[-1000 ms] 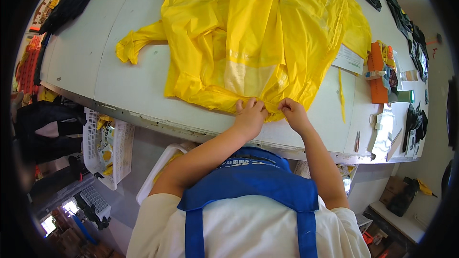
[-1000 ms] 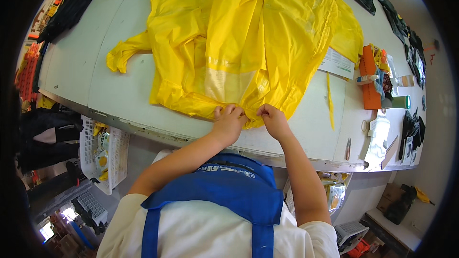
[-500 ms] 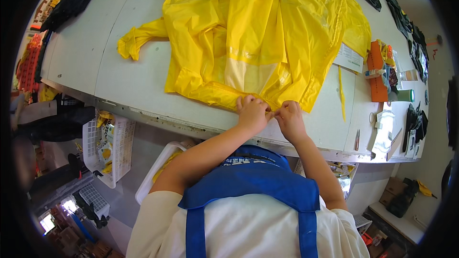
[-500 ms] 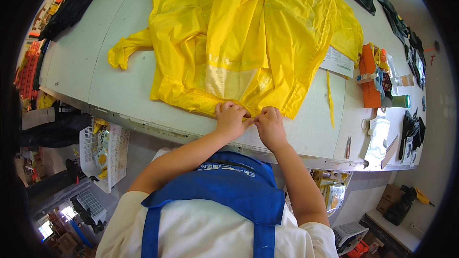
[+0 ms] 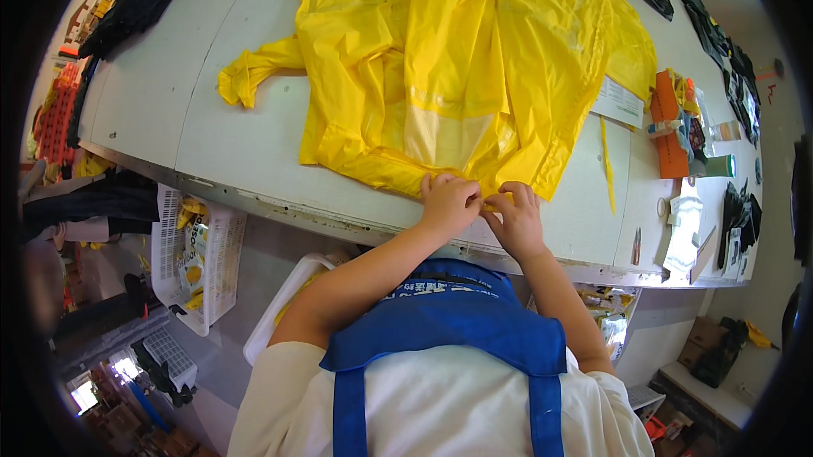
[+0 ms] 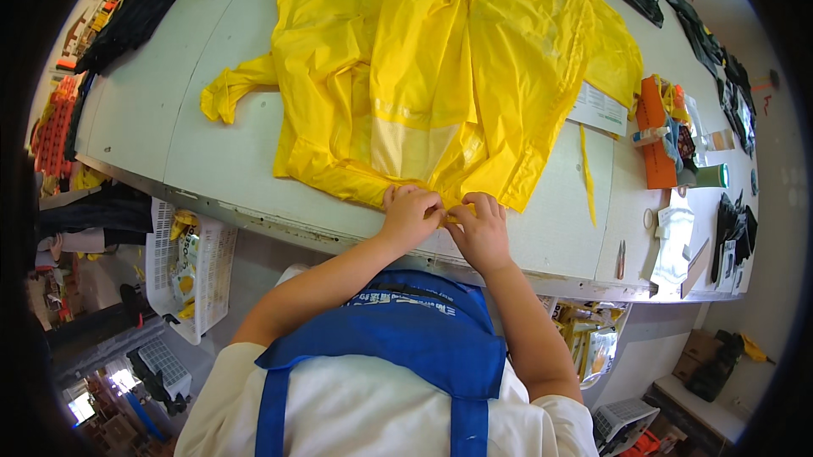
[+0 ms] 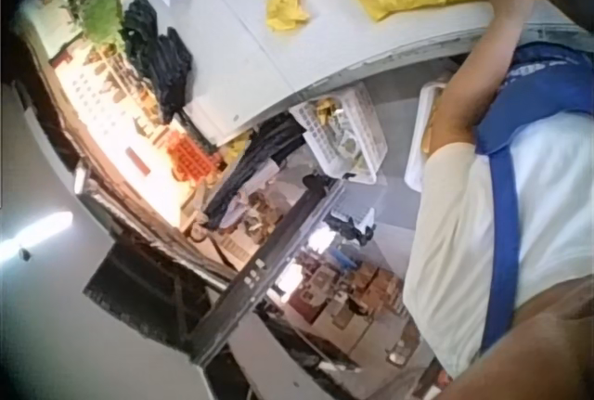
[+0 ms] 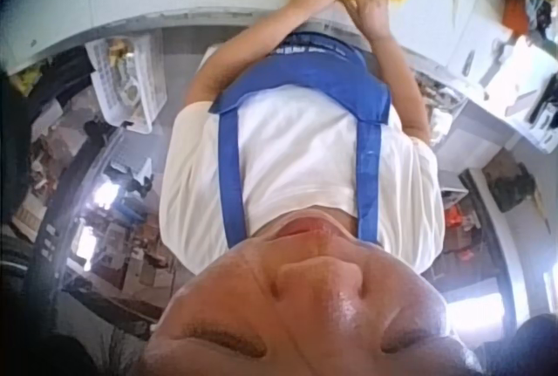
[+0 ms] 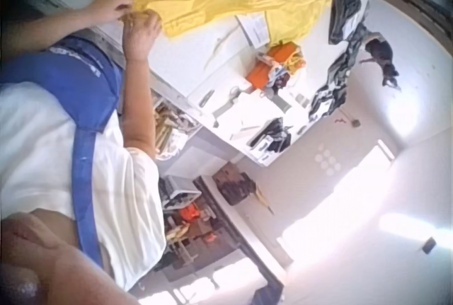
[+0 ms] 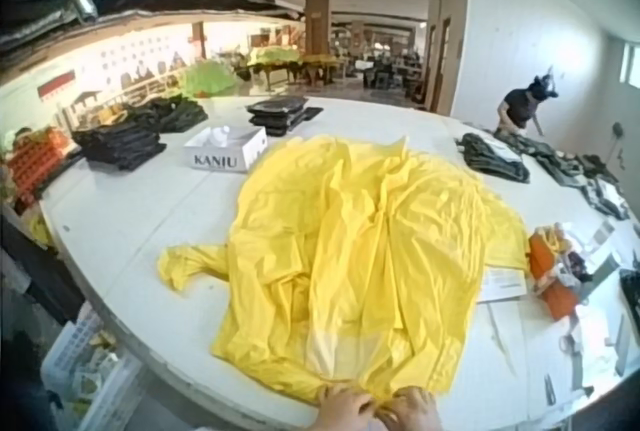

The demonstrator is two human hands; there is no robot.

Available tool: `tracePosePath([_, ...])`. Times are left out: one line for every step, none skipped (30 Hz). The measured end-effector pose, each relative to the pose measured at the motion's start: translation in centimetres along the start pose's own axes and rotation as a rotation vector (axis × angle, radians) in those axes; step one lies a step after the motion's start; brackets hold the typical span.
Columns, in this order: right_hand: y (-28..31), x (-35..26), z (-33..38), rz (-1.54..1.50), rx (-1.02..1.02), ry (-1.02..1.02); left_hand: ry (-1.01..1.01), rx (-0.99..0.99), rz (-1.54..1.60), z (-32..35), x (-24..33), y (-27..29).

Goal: The person unfolds a yellow plastic raincoat on a table, smooths it out, and uses scissors to cut along seams and edges. They repeatedly lift, spread, and trim the material, handling the fabric and scissors throughout the clip.

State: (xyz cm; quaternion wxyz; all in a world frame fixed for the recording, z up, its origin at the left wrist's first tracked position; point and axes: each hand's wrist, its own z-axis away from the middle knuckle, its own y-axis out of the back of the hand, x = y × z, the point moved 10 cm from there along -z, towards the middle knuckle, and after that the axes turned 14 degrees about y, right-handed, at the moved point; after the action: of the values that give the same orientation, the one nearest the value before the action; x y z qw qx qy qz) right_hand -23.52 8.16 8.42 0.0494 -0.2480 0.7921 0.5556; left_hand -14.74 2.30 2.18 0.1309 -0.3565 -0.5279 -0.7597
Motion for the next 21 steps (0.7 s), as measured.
tracePosePath([-0.1,0.0,0.1,0.011,-0.002,0.005,-0.048,0.116,-0.008,0.5,0.4,1.0])
tracePosePath([-0.3,0.1,0.2,0.022,-0.004,0.011,-0.096,0.232,-0.015,1.0,0.7,1.8])
tracePosePath([-0.5,0.3,0.4,0.034,-0.005,0.01,-0.147,0.344,-0.023,1.6,1.3,3.0])
tracePosePath([-0.4,0.7,0.8,0.05,0.007,-0.022,-0.094,0.348,-0.032,1.3,0.5,3.7])
tracePosePath([-0.1,1.2,1.3,0.066,0.019,-0.053,-0.041,0.354,-0.042,0.8,-0.7,5.0])
tracePosePath([0.3,1.7,1.9,0.086,0.03,-0.082,-0.011,0.453,-0.043,0.6,-2.4,7.0])
tracePosePath([0.5,2.5,2.9,0.105,0.025,-0.107,0.022,0.556,-0.045,0.7,-4.6,9.2])
tracePosePath([0.8,3.4,4.4,0.124,0.021,-0.133,0.12,0.618,-0.127,1.1,-6.5,11.6])
tracePosePath([1.2,3.9,5.4,0.138,0.02,-0.154,0.153,0.68,-0.054,1.4,-10.1,13.6])
tracePosePath([1.1,3.7,5.7,0.099,-0.014,-0.14,0.176,0.674,-0.177,2.6,-9.4,15.2])
tracePosePath([1.2,3.3,5.8,0.059,-0.048,-0.125,0.132,0.604,-0.132,3.2,-9.7,14.7])
tracePosePath([1.1,2.8,6.1,0.009,-0.086,-0.104,0.098,0.538,-0.094,4.4,-10.0,14.4])
tracePosePath([0.7,4.3,7.5,-0.149,-0.066,-0.148,0.155,0.46,0.045,5.5,-11.8,13.9])
tracePosePath([1.9,6.4,9.0,-0.164,0.011,-0.237,0.212,0.383,0.184,6.7,-13.7,12.9])
tracePosePath([3.8,9.9,11.3,-0.04,0.088,-0.3,0.271,0.309,0.331,7.6,-15.5,11.8])
tracePosePath([6.4,14.5,15.1,0.064,0.259,-0.46,0.401,0.221,0.577,8.7,-17.6,10.3])
tracePosePath([9.1,18.9,19.5,0.302,0.316,-0.559,0.526,0.129,0.825,9.8,-19.3,8.5])
tracePosePath([11.4,23.7,24.6,0.483,0.244,-0.768,0.644,0.043,1.078,11.0,-20.3,6.7])
tracePosePath([13.4,28.6,31.5,0.59,0.213,-0.99,0.794,0.02,1.247,11.4,-19.6,6.2])
tracePosePath([14.5,30.7,35.0,0.726,0.035,-1.149,0.862,0.025,1.328,11.4,-18.9,6.2])
tracePosePath([15.6,32.6,38.9,0.781,-0.044,-1.245,0.932,0.021,1.409,11.1,-18.2,6.1])
